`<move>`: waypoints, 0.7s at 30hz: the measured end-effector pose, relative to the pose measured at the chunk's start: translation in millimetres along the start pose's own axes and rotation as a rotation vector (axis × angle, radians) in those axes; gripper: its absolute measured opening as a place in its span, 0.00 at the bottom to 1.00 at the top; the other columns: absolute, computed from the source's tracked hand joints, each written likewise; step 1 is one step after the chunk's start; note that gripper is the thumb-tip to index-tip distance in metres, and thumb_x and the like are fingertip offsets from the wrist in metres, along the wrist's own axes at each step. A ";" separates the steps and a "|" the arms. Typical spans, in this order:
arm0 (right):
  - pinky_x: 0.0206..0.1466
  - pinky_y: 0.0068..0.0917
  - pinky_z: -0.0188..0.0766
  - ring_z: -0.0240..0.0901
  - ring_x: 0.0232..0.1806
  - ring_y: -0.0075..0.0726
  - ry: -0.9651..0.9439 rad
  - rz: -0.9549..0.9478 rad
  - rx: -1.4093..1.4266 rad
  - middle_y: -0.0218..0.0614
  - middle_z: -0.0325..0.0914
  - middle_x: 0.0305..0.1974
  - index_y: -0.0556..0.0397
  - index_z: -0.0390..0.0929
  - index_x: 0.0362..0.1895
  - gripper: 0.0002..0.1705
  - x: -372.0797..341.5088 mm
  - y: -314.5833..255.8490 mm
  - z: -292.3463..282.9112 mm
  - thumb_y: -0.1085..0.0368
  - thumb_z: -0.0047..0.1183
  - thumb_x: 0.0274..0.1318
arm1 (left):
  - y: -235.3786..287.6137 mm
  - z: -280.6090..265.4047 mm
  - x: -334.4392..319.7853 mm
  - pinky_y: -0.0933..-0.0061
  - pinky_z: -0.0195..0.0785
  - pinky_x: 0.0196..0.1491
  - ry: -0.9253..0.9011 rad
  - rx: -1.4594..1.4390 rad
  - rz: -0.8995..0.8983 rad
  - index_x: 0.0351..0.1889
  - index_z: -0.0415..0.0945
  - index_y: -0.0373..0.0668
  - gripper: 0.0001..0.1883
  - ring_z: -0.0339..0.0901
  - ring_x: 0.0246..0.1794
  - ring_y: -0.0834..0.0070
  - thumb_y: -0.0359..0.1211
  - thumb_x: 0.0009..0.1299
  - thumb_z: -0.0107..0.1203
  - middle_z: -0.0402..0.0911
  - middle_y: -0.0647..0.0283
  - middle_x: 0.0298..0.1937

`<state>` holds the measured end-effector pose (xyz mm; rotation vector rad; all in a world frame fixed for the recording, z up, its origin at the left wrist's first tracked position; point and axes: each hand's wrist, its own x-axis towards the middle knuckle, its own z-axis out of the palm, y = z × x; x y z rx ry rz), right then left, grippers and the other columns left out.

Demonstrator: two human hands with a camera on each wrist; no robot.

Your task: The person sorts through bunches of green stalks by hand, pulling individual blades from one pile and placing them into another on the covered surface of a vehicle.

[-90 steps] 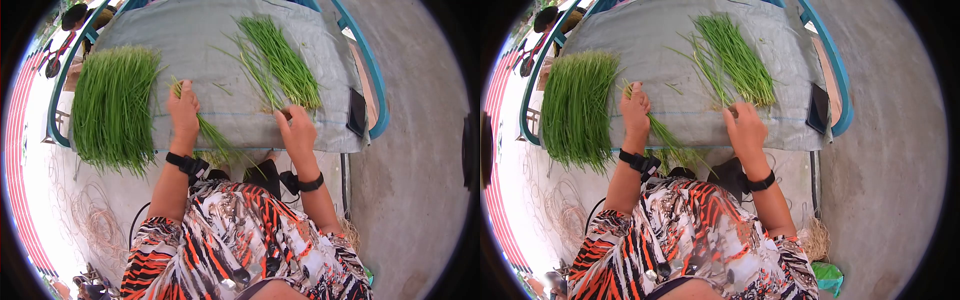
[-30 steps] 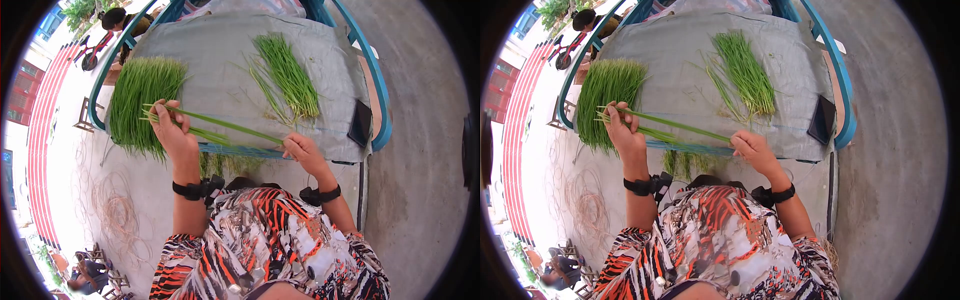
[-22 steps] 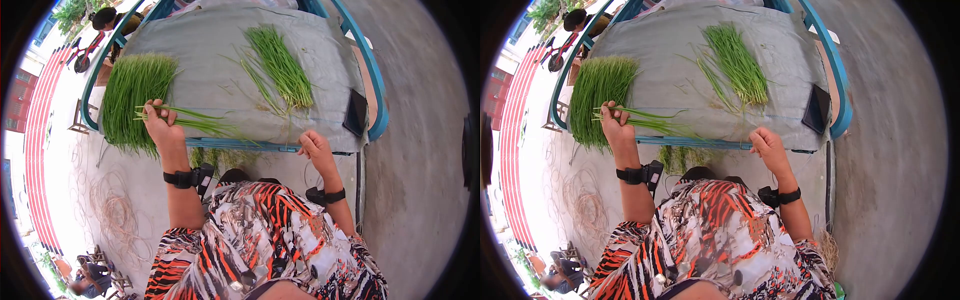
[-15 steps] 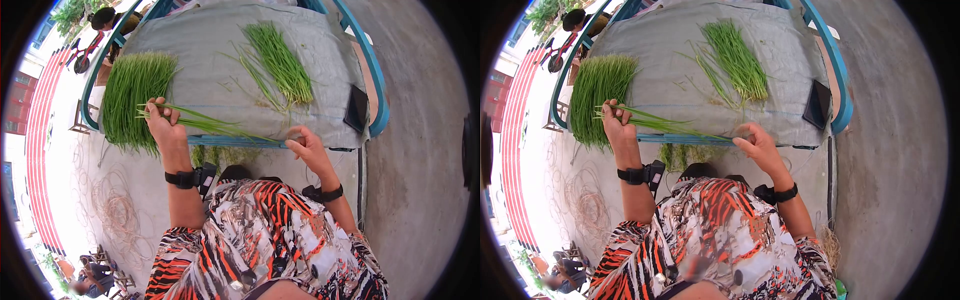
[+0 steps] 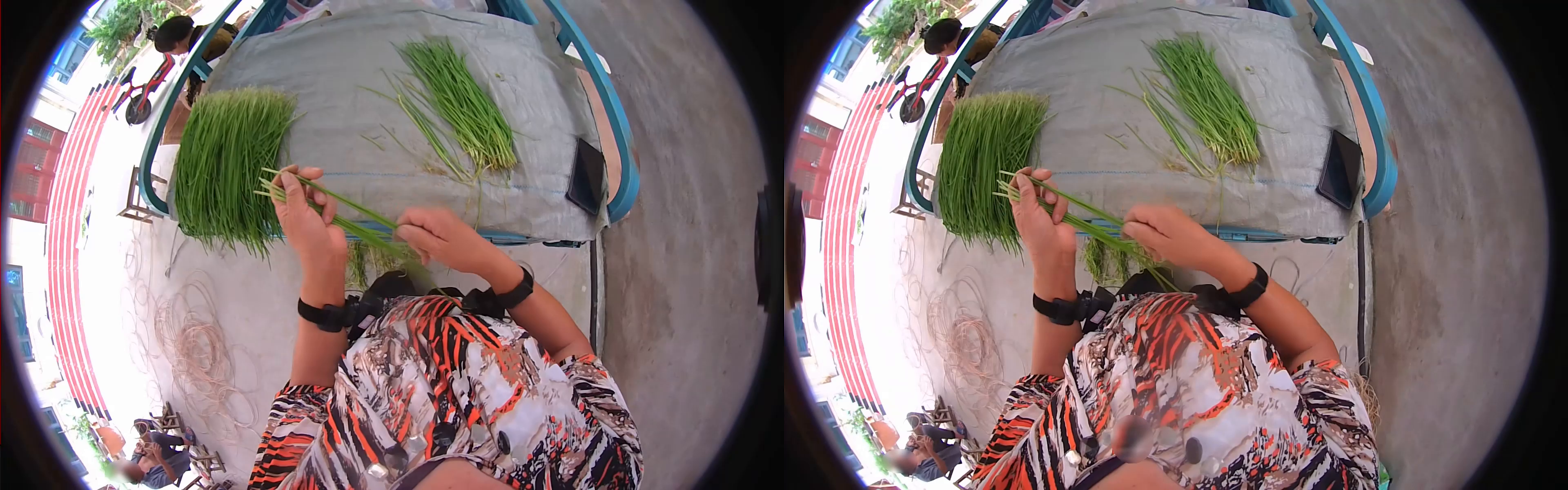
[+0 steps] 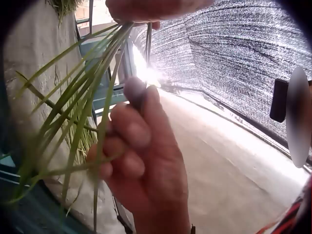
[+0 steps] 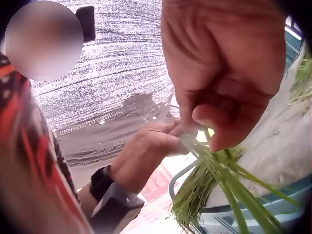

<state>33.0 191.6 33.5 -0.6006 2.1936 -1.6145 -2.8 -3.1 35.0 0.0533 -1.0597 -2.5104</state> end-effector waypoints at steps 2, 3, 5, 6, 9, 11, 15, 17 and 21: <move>0.23 0.19 0.64 0.65 0.20 0.17 0.043 0.039 -0.043 0.28 0.68 0.22 0.58 0.74 0.37 0.11 -15.1 16.2 -5.4 0.62 0.45 0.64 | 6.0 -12.8 11.9 0.86 0.50 0.17 0.048 0.014 0.049 0.46 0.65 0.44 0.09 0.59 0.23 0.87 0.38 0.78 0.40 0.76 0.65 0.35; 0.24 0.19 0.64 0.65 0.20 0.18 0.074 0.079 -0.046 0.28 0.68 0.22 0.58 0.73 0.36 0.11 -24.4 23.1 -9.3 0.62 0.45 0.64 | 9.2 -17.1 17.3 0.86 0.51 0.18 0.080 0.021 0.072 0.46 0.65 0.45 0.09 0.60 0.23 0.87 0.38 0.78 0.40 0.76 0.65 0.36; 0.24 0.20 0.64 0.64 0.20 0.19 0.134 0.137 -0.050 0.28 0.68 0.21 0.58 0.73 0.34 0.11 -42.6 37.1 -15.6 0.62 0.45 0.64 | 15.4 -25.2 25.5 0.85 0.52 0.19 0.146 0.037 0.115 0.45 0.66 0.45 0.09 0.60 0.24 0.87 0.38 0.78 0.39 0.76 0.65 0.36; 0.23 0.20 0.64 0.64 0.20 0.19 0.162 0.157 -0.049 0.28 0.68 0.21 0.58 0.73 0.34 0.11 -51.0 44.3 -17.9 0.62 0.46 0.64 | 17.5 -29.3 28.1 0.81 0.58 0.25 0.166 0.031 0.090 0.44 0.66 0.45 0.08 0.62 0.26 0.83 0.38 0.78 0.39 0.76 0.65 0.37; 0.24 0.21 0.64 0.65 0.21 0.18 0.258 0.257 -0.123 0.27 0.67 0.21 0.57 0.73 0.33 0.10 -71.1 57.2 -25.3 0.63 0.47 0.63 | 22.4 -31.0 40.3 0.75 0.63 0.30 0.341 -0.032 0.084 0.44 0.66 0.45 0.08 0.65 0.28 0.78 0.37 0.78 0.39 0.76 0.64 0.38; 0.25 0.23 0.64 0.65 0.23 0.20 0.363 0.244 -0.254 0.28 0.68 0.22 0.56 0.73 0.33 0.09 -73.5 60.5 -32.0 0.64 0.48 0.62 | 26.6 -38.2 43.2 0.74 0.63 0.32 0.315 -0.149 0.032 0.44 0.66 0.44 0.08 0.66 0.30 0.76 0.37 0.78 0.40 0.73 0.66 0.34; 0.31 0.32 0.67 0.71 0.28 0.37 0.654 0.048 -0.593 0.36 0.74 0.29 0.53 0.75 0.36 0.07 -56.1 47.0 -46.1 0.63 0.52 0.58 | 25.2 -47.1 34.9 0.80 0.55 0.23 0.144 -0.223 -0.024 0.45 0.66 0.43 0.09 0.61 0.23 0.81 0.37 0.77 0.43 0.65 0.70 0.27; 0.34 0.38 0.68 0.73 0.31 0.46 0.762 0.015 -0.721 0.39 0.76 0.34 0.51 0.75 0.37 0.08 -36.8 37.2 -54.8 0.62 0.52 0.57 | 24.5 -44.1 32.3 0.82 0.49 0.18 0.084 -0.184 -0.060 0.45 0.66 0.41 0.09 0.57 0.19 0.84 0.37 0.76 0.45 0.61 0.71 0.25; 0.37 0.41 0.68 0.74 0.36 0.49 0.798 0.126 -0.908 0.39 0.76 0.38 0.50 0.76 0.36 0.09 -13.1 43.8 -72.1 0.60 0.53 0.55 | 27.4 -18.4 20.0 0.84 0.41 0.14 0.045 -0.071 -0.137 0.45 0.67 0.39 0.09 0.51 0.15 0.88 0.35 0.74 0.49 0.59 0.74 0.22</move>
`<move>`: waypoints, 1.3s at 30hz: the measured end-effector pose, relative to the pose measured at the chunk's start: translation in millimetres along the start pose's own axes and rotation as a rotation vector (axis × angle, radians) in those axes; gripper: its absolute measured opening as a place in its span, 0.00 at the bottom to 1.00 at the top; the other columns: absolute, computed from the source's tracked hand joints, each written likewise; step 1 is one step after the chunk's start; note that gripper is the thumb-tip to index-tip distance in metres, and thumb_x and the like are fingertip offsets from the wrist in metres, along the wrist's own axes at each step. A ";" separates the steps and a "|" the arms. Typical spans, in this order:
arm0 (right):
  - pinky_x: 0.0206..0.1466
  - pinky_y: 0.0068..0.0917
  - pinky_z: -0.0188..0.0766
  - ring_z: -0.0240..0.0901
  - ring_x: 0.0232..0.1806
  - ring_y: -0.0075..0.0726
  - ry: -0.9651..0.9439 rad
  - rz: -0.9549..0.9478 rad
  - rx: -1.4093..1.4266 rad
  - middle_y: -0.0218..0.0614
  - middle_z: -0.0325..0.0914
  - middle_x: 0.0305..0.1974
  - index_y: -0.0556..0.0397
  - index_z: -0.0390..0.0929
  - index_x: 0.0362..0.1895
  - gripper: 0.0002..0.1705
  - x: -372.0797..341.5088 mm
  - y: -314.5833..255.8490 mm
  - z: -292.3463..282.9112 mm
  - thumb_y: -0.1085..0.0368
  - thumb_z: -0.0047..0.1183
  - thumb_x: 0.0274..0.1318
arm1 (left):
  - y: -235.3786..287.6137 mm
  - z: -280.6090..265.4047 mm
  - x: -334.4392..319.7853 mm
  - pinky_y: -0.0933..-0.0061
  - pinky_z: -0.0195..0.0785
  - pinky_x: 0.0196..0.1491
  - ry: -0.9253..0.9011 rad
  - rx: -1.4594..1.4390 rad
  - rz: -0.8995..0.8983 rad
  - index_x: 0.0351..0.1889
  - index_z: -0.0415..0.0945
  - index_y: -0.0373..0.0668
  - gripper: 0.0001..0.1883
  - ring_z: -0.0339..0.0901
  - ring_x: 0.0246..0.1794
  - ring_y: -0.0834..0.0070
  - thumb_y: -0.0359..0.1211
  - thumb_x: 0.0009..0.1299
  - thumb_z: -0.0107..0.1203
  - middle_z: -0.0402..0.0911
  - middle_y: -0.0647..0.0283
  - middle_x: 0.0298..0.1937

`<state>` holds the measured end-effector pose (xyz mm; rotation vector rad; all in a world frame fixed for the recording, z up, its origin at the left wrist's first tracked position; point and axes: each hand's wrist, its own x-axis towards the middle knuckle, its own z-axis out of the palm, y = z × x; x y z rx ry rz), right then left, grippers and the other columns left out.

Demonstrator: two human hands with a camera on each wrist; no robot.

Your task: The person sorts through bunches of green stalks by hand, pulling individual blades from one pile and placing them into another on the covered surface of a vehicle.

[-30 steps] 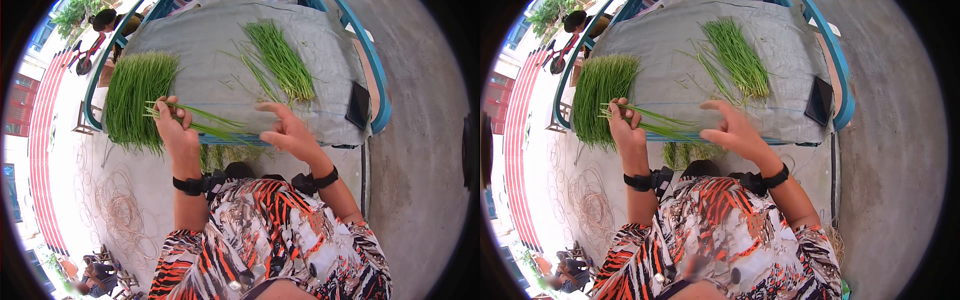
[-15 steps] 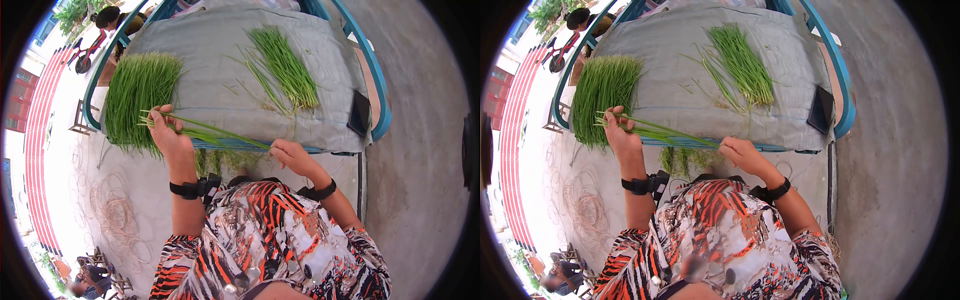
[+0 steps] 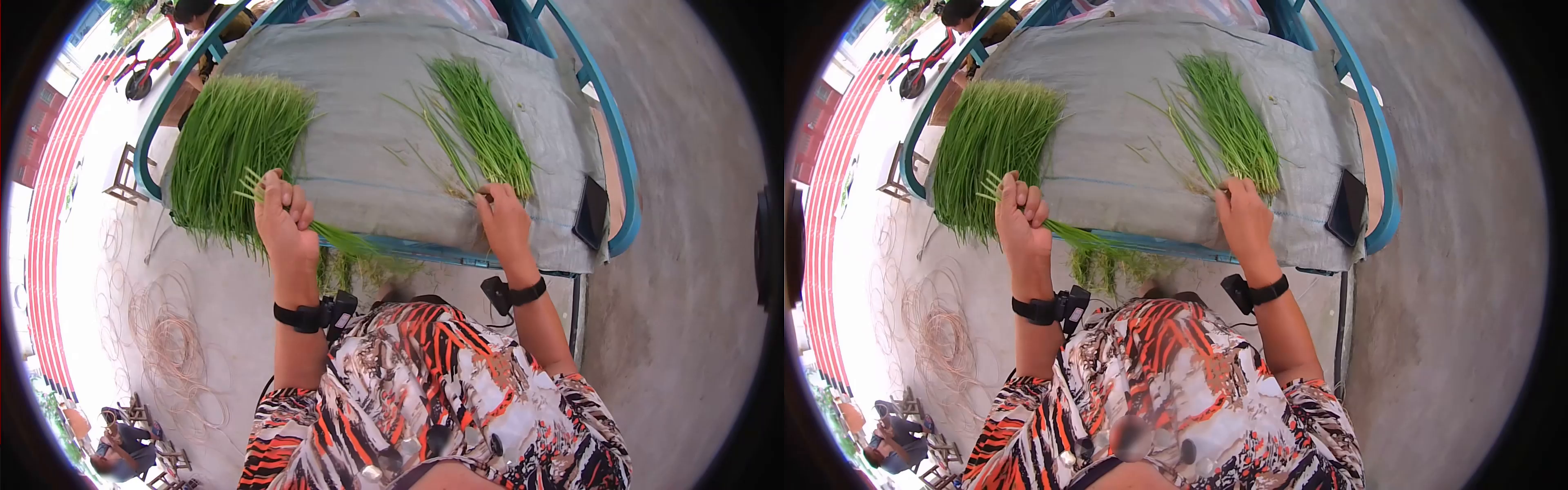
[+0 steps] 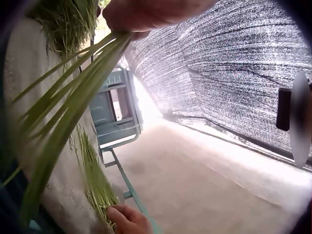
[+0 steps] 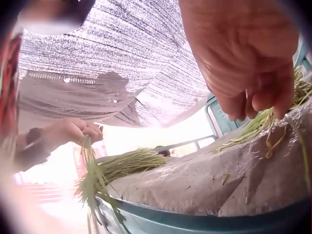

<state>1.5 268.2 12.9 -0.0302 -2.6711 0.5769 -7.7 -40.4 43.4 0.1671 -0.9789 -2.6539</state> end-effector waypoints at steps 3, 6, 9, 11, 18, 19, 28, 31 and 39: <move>0.40 0.42 0.67 0.74 0.38 0.48 -0.039 0.057 -0.113 0.38 0.75 0.37 0.50 0.77 0.35 0.10 6.5 3.5 2.7 0.58 0.54 0.54 | -2.2 7.6 -7.4 0.85 0.40 0.14 -0.060 0.051 -0.083 0.43 0.69 0.40 0.08 0.50 0.14 0.89 0.35 0.74 0.49 0.58 0.75 0.21; 0.39 0.42 0.67 0.74 0.37 0.48 -0.016 0.069 -0.081 0.38 0.76 0.36 0.50 0.76 0.34 0.11 7.7 9.0 3.7 0.57 0.54 0.53 | -9.6 13.5 -13.8 0.85 0.40 0.13 -0.086 0.109 -0.123 0.42 0.70 0.41 0.07 0.50 0.14 0.90 0.35 0.74 0.49 0.57 0.76 0.20; 0.33 0.35 0.68 0.73 0.29 0.39 0.043 0.058 0.067 0.38 0.79 0.34 0.52 0.75 0.35 0.10 6.4 17.4 -0.3 0.58 0.52 0.56 | -13.5 19.5 -18.0 0.85 0.40 0.14 -0.127 0.183 -0.175 0.42 0.70 0.41 0.07 0.49 0.13 0.91 0.35 0.74 0.49 0.57 0.77 0.19; 0.28 0.27 0.66 0.70 0.23 0.31 0.035 0.116 0.347 0.37 0.80 0.33 0.53 0.73 0.37 0.10 3.8 17.7 -6.4 0.60 0.50 0.60 | -14.8 23.0 -20.2 0.84 0.39 0.15 -0.186 0.232 -0.233 0.42 0.69 0.42 0.07 0.49 0.13 0.91 0.35 0.73 0.49 0.56 0.78 0.18; 0.21 0.13 0.61 0.61 0.17 0.15 -0.129 0.264 0.978 0.36 0.80 0.33 0.54 0.70 0.40 0.08 -12.8 -12.1 -32.1 0.62 0.47 0.65 | -52.3 40.9 -28.7 0.85 0.40 0.15 -0.395 0.516 -0.301 0.43 0.74 0.40 0.11 0.50 0.13 0.91 0.37 0.72 0.51 0.58 0.80 0.16; 0.21 0.14 0.62 0.62 0.17 0.16 -0.136 0.267 0.987 0.36 0.80 0.33 0.54 0.70 0.40 0.09 -16.0 -18.1 -33.1 0.61 0.48 0.65 | -61.6 42.8 -30.1 0.84 0.41 0.16 -0.431 0.594 -0.274 0.44 0.75 0.39 0.12 0.51 0.13 0.91 0.38 0.72 0.51 0.59 0.80 0.17; 0.23 0.17 0.67 0.67 0.19 0.18 -0.269 0.268 1.129 0.38 0.80 0.34 0.53 0.68 0.40 0.07 -36.6 -47.5 -33.0 0.63 0.46 0.66 | -82.4 67.2 -35.4 0.78 0.65 0.42 -0.461 0.568 -0.426 0.44 0.78 0.33 0.17 0.70 0.37 0.83 0.40 0.68 0.57 0.80 0.67 0.35; 0.24 0.17 0.67 0.67 0.19 0.18 -0.283 0.257 1.151 0.39 0.81 0.35 0.53 0.68 0.40 0.06 -39.3 -47.8 -28.9 0.64 0.47 0.65 | -83.2 66.3 -39.1 0.78 0.65 0.42 -0.448 0.556 -0.411 0.43 0.78 0.33 0.18 0.70 0.36 0.83 0.40 0.68 0.57 0.79 0.67 0.35; 0.26 0.16 0.66 0.68 0.21 0.19 -0.439 0.264 1.090 0.37 0.81 0.34 0.56 0.71 0.45 0.10 -39.4 -50.1 -25.1 0.65 0.49 0.63 | -89.1 58.0 -39.6 0.77 0.63 0.36 -0.485 0.654 -0.284 0.38 0.77 0.33 0.16 0.66 0.32 0.84 0.40 0.70 0.54 0.76 0.68 0.29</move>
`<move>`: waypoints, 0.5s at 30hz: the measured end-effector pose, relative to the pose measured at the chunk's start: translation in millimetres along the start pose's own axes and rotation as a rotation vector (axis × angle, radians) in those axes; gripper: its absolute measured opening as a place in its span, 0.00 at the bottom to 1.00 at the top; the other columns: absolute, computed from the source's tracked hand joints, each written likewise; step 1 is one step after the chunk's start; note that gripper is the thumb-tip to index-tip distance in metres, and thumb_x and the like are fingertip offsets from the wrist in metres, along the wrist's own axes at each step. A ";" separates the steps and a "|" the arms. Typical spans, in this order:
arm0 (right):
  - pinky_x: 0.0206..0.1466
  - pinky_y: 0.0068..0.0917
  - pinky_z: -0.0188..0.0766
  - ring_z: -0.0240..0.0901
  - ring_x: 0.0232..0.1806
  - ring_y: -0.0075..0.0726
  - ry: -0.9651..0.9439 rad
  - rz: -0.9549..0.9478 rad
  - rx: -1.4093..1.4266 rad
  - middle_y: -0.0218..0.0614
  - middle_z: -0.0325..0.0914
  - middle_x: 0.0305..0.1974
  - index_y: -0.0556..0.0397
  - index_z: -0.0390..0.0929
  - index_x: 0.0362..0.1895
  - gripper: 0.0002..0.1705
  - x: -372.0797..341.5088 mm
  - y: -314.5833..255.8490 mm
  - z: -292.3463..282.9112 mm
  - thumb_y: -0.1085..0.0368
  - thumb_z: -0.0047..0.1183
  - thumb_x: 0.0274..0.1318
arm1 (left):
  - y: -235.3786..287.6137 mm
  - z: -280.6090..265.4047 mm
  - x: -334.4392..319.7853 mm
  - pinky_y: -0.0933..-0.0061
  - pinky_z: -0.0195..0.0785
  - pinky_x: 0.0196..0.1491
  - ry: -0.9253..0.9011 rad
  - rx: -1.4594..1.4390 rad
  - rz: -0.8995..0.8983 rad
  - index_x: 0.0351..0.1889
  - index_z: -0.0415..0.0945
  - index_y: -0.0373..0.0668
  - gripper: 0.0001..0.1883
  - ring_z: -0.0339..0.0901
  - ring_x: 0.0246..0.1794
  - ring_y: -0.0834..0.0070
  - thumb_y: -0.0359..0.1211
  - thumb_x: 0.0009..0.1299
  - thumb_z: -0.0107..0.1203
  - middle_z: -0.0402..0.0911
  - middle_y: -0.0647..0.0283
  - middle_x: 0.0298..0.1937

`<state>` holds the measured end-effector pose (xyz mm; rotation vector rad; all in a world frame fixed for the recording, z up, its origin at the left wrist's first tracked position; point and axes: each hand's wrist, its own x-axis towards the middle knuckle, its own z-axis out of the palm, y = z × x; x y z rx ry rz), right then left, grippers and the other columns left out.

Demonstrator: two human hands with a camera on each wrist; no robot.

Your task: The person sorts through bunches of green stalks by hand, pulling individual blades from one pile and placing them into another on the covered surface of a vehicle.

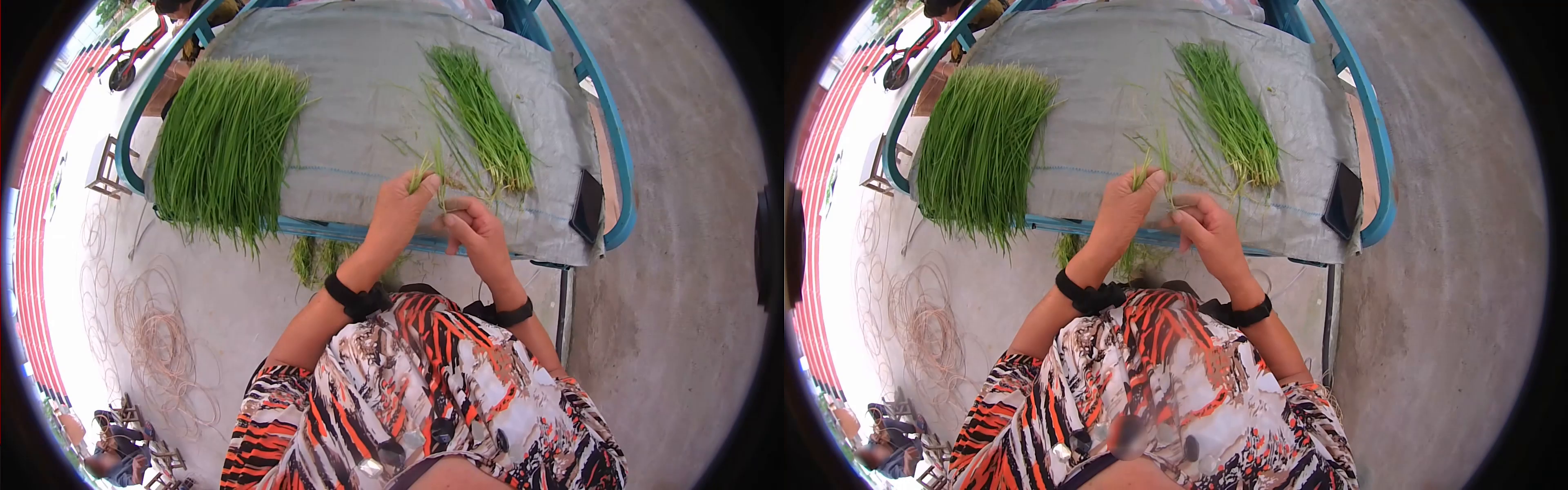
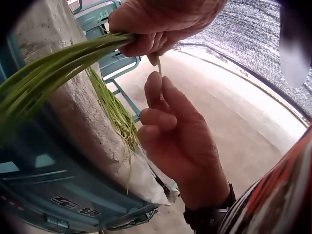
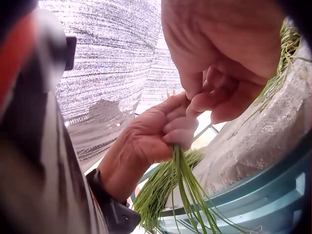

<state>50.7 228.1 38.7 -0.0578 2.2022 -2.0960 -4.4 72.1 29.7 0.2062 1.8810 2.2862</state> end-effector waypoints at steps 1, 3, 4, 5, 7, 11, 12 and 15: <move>0.26 0.16 0.65 0.68 0.22 0.18 -0.010 0.027 -0.020 0.37 0.82 0.34 0.57 0.71 0.46 0.11 0.6 -1.2 0.4 0.65 0.50 0.62 | 0.1 -0.8 -0.8 0.77 0.63 0.35 -0.010 0.001 0.000 0.38 0.77 0.33 0.16 0.65 0.31 0.84 0.40 0.71 0.53 0.74 0.69 0.27; 0.26 0.16 0.66 0.68 0.22 0.19 -0.022 0.045 0.002 0.37 0.82 0.34 0.57 0.71 0.47 0.12 1.7 2.4 -0.6 0.64 0.50 0.63 | 2.3 -0.6 -2.8 0.76 0.61 0.33 -0.012 0.009 0.000 0.36 0.77 0.34 0.16 0.63 0.30 0.85 0.41 0.71 0.52 0.71 0.71 0.25; 0.26 0.16 0.67 0.69 0.22 0.19 -0.028 0.054 0.012 0.37 0.82 0.35 0.57 0.72 0.48 0.12 2.4 3.6 -1.0 0.64 0.49 0.63 | 5.0 -0.3 -4.2 0.76 0.60 0.32 -0.004 0.014 0.001 0.36 0.77 0.35 0.17 0.62 0.29 0.85 0.41 0.72 0.51 0.70 0.72 0.24; 0.26 0.17 0.67 0.69 0.21 0.19 -0.024 0.056 0.040 0.36 0.81 0.34 0.56 0.72 0.47 0.12 2.8 3.0 -0.9 0.64 0.50 0.63 | 6.2 -0.1 -5.2 0.77 0.59 0.31 0.005 0.020 0.002 0.36 0.77 0.35 0.17 0.61 0.29 0.85 0.42 0.72 0.51 0.69 0.73 0.24; 0.26 0.18 0.68 0.69 0.21 0.20 -0.014 0.063 0.094 0.34 0.80 0.32 0.54 0.72 0.46 0.11 3.6 0.2 -0.5 0.64 0.50 0.62 | 3.2 -1.2 -4.5 0.78 0.60 0.32 0.020 0.023 0.005 0.37 0.77 0.36 0.16 0.62 0.30 0.86 0.41 0.72 0.51 0.70 0.73 0.25; 0.25 0.19 0.68 0.69 0.20 0.20 0.028 0.052 0.124 0.33 0.80 0.32 0.53 0.72 0.46 0.11 4.5 4.0 -1.9 0.63 0.50 0.63 | 0.7 0.4 -4.7 0.80 0.60 0.34 0.065 -0.017 0.047 0.37 0.77 0.36 0.14 0.62 0.31 0.86 0.40 0.72 0.52 0.72 0.73 0.28; 0.25 0.19 0.68 0.69 0.20 0.20 0.041 0.055 0.136 0.32 0.80 0.32 0.53 0.72 0.45 0.10 4.4 3.1 -1.4 0.62 0.49 0.63 | 1.1 0.3 -5.3 0.80 0.60 0.35 0.064 -0.032 0.024 0.37 0.77 0.36 0.14 0.63 0.31 0.86 0.40 0.72 0.52 0.73 0.73 0.29; 0.24 0.18 0.68 0.69 0.19 0.20 0.062 0.076 0.192 0.33 0.80 0.33 0.52 0.72 0.44 0.10 6.2 2.3 -2.1 0.61 0.49 0.63 | 2.2 -0.8 -7.5 0.81 0.60 0.35 0.059 -0.054 -0.014 0.37 0.77 0.36 0.13 0.63 0.32 0.86 0.39 0.72 0.52 0.73 0.72 0.30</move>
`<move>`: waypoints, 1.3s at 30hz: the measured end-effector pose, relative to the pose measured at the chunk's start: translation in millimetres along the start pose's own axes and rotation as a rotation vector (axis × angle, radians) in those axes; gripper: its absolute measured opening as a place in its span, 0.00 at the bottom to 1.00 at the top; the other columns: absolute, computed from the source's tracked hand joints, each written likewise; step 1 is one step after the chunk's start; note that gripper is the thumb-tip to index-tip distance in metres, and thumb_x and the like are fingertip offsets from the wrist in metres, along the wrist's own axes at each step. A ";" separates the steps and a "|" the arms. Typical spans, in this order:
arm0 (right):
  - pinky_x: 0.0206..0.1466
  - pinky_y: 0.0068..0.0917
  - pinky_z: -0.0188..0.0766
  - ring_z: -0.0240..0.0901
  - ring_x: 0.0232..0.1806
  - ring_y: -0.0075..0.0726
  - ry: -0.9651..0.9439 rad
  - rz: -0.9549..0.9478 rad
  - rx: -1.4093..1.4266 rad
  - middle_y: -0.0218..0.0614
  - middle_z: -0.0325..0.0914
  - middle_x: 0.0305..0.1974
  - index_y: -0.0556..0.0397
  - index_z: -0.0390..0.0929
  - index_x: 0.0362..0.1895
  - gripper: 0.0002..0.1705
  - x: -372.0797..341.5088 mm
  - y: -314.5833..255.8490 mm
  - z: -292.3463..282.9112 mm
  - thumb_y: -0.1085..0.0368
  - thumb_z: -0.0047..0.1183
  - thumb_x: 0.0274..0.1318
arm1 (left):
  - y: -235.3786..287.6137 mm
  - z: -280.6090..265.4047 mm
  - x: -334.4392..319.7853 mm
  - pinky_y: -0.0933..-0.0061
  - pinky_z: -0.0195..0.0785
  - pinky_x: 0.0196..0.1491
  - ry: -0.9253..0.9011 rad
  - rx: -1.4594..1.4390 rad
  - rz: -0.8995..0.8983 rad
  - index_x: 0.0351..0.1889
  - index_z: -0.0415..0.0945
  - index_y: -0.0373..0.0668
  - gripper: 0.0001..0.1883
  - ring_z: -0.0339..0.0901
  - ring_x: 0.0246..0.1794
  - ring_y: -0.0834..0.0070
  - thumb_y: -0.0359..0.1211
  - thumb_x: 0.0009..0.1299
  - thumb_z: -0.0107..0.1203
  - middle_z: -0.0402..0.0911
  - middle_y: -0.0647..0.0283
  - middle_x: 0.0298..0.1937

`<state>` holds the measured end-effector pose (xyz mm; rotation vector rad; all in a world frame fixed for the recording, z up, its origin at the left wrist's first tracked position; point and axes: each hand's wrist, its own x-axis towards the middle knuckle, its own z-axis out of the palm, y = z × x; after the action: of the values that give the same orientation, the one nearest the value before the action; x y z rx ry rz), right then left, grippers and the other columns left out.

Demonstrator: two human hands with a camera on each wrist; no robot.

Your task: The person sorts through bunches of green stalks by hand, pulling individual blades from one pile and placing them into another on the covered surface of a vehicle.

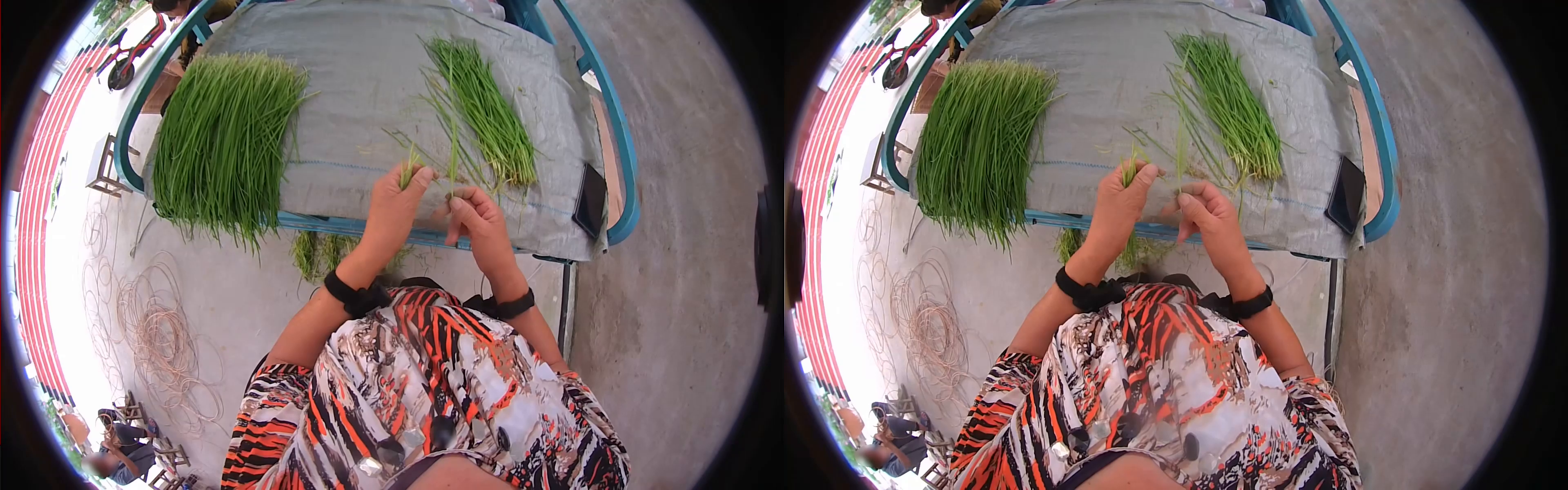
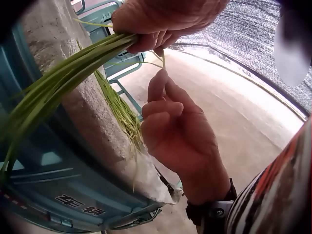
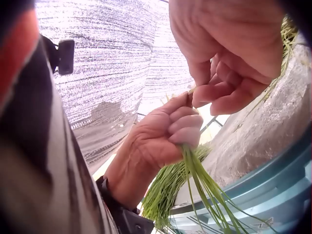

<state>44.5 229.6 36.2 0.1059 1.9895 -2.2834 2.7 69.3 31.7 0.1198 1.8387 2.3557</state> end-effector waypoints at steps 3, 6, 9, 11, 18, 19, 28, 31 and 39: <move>0.23 0.18 0.69 0.69 0.19 0.20 0.013 0.005 0.037 0.33 0.80 0.33 0.52 0.72 0.43 0.10 2.2 1.8 -2.0 0.60 0.49 0.64 | -1.6 0.2 -1.9 0.80 0.60 0.35 -0.004 0.027 0.046 0.37 0.77 0.36 0.13 0.63 0.32 0.86 0.39 0.72 0.52 0.73 0.72 0.29; 0.24 0.19 0.70 0.68 0.19 0.19 0.014 -0.006 0.074 0.34 0.80 0.34 0.53 0.72 0.43 0.10 3.7 5.5 -4.8 0.60 0.49 0.64 | -9.1 0.4 -3.2 0.80 0.60 0.33 -0.009 0.063 0.097 0.36 0.77 0.37 0.13 0.63 0.30 0.86 0.39 0.72 0.52 0.73 0.72 0.28; 0.24 0.19 0.71 0.68 0.19 0.19 0.023 -0.015 0.128 0.35 0.80 0.35 0.53 0.72 0.43 0.10 6.0 9.1 -7.1 0.60 0.48 0.64 | -14.2 2.9 -5.0 0.79 0.61 0.32 -0.028 0.107 0.141 0.36 0.77 0.38 0.12 0.63 0.28 0.86 0.38 0.72 0.53 0.73 0.72 0.26; 0.24 0.20 0.71 0.68 0.20 0.19 0.031 -0.021 0.175 0.35 0.80 0.35 0.52 0.72 0.43 0.10 7.3 10.2 -7.2 0.60 0.48 0.65 | -13.3 7.3 -8.0 0.78 0.61 0.31 -0.038 0.116 0.190 0.35 0.77 0.38 0.12 0.63 0.27 0.85 0.38 0.72 0.53 0.72 0.72 0.24; 0.23 0.21 0.71 0.68 0.21 0.19 0.081 -0.037 0.337 0.33 0.79 0.34 0.51 0.70 0.43 0.09 11.6 13.5 -8.0 0.61 0.48 0.65 | -20.7 7.1 -10.3 0.78 0.60 0.31 -0.142 0.177 0.195 0.37 0.75 0.37 0.12 0.61 0.28 0.85 0.37 0.72 0.52 0.70 0.69 0.24; 0.23 0.21 0.71 0.68 0.21 0.19 0.108 -0.042 0.360 0.33 0.79 0.34 0.51 0.70 0.43 0.09 11.5 12.0 -6.3 0.61 0.48 0.65 | -20.6 6.5 -10.7 0.79 0.60 0.32 -0.157 0.183 0.179 0.38 0.75 0.37 0.12 0.61 0.29 0.85 0.38 0.72 0.52 0.70 0.72 0.25; 0.25 0.23 0.70 0.67 0.22 0.20 0.053 -0.068 0.467 0.33 0.78 0.33 0.50 0.69 0.43 0.06 12.6 16.5 -18.7 0.64 0.48 0.65 | -27.7 -9.0 -14.6 0.68 0.61 0.29 -0.315 0.383 0.197 0.34 0.73 0.35 0.12 0.62 0.23 0.72 0.37 0.69 0.54 0.67 0.55 0.21; 0.26 0.24 0.70 0.66 0.21 0.21 0.087 -0.082 0.464 0.31 0.75 0.29 0.50 0.69 0.44 0.06 12.6 11.8 -20.8 0.64 0.48 0.65 | -32.2 -17.7 -16.3 0.63 0.62 0.30 -0.366 0.484 0.162 0.32 0.72 0.35 0.13 0.68 0.23 0.63 0.37 0.68 0.54 0.70 0.51 0.22; 0.26 0.22 0.68 0.65 0.21 0.19 -0.012 -0.110 0.291 0.27 0.70 0.24 0.51 0.72 0.42 0.06 11.4 14.7 -28.6 0.64 0.49 0.65 | -11.5 -27.0 -22.3 0.63 0.65 0.32 -0.385 0.885 0.322 0.45 0.76 0.43 0.12 0.73 0.31 0.51 0.32 0.64 0.55 0.77 0.51 0.33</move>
<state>34.5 255.5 16.4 0.0069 1.6833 -2.6225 21.2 42.5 14.6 0.9373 2.5973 1.3186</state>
